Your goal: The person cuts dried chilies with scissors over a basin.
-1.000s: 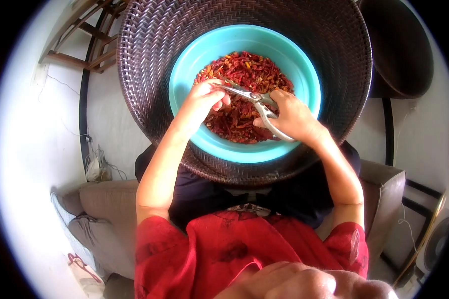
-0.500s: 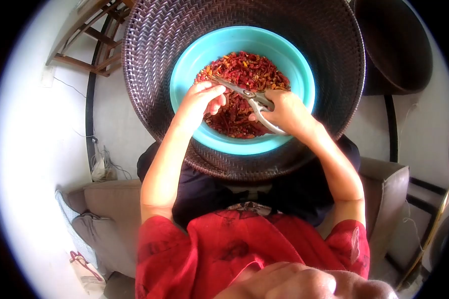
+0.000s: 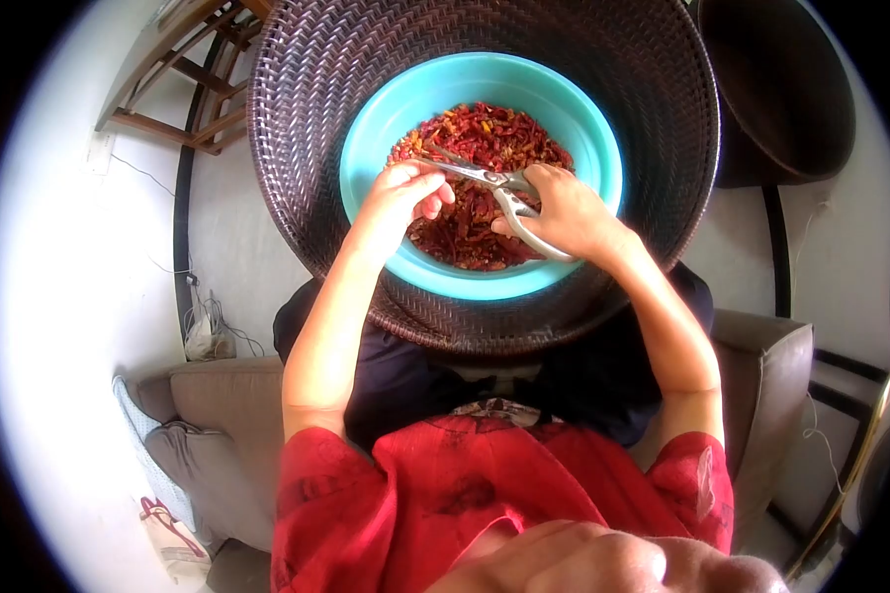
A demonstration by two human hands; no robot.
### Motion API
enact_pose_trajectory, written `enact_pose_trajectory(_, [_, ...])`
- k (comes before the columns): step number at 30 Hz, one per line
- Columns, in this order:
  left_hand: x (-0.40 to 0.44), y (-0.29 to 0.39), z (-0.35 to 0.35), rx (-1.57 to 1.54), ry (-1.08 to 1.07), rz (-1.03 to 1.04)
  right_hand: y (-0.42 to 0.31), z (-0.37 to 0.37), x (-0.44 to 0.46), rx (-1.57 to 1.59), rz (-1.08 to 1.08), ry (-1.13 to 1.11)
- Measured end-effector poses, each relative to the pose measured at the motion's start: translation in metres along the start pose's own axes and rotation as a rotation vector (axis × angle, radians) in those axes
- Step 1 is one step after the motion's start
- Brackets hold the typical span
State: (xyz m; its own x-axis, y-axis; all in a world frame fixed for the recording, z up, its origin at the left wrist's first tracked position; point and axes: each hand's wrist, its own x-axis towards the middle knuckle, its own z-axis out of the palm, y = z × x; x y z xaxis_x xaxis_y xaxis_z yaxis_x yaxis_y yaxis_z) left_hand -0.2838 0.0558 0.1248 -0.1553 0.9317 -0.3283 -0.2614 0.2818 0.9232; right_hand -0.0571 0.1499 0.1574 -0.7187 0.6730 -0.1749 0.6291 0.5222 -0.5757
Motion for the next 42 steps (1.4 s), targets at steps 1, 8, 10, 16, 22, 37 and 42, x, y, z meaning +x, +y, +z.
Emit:
enact_pose_trajectory(1, [0.000, 0.000, -0.001, -0.001, 0.000, -0.002, 0.000, 0.000, 0.000, -0.003, 0.000, 0.000])
enact_pose_trajectory(8, [0.003, 0.001, -0.002, 0.101, 0.010, 0.050, -0.007, -0.005, 0.000, 0.057, 0.058, -0.050])
enact_pose_trajectory(10, [0.007, 0.002, -0.002, 0.094, 0.025, 0.059, -0.002, -0.007, 0.002, 0.063, 0.056, -0.043])
enact_pose_trajectory(16, [0.023, -0.014, -0.012, 0.711, 0.007, 0.317, 0.012, -0.028, -0.001, 0.146, 0.073, 0.039])
enact_pose_trajectory(22, [0.033, -0.007, 0.023, 1.019, -0.032, 0.359, 0.037, -0.042, -0.006, 0.396, -0.109, 0.325])
enact_pose_trajectory(37, [0.099, -0.049, 0.046, 1.425, -0.320, 0.325, 0.042, -0.047, -0.012, 0.404, -0.121, 0.306])
enact_pose_trajectory(42, [0.077, -0.009, 0.019, 1.191, -0.167, 0.085, 0.042, -0.047, -0.012, 0.449, -0.108, 0.384])
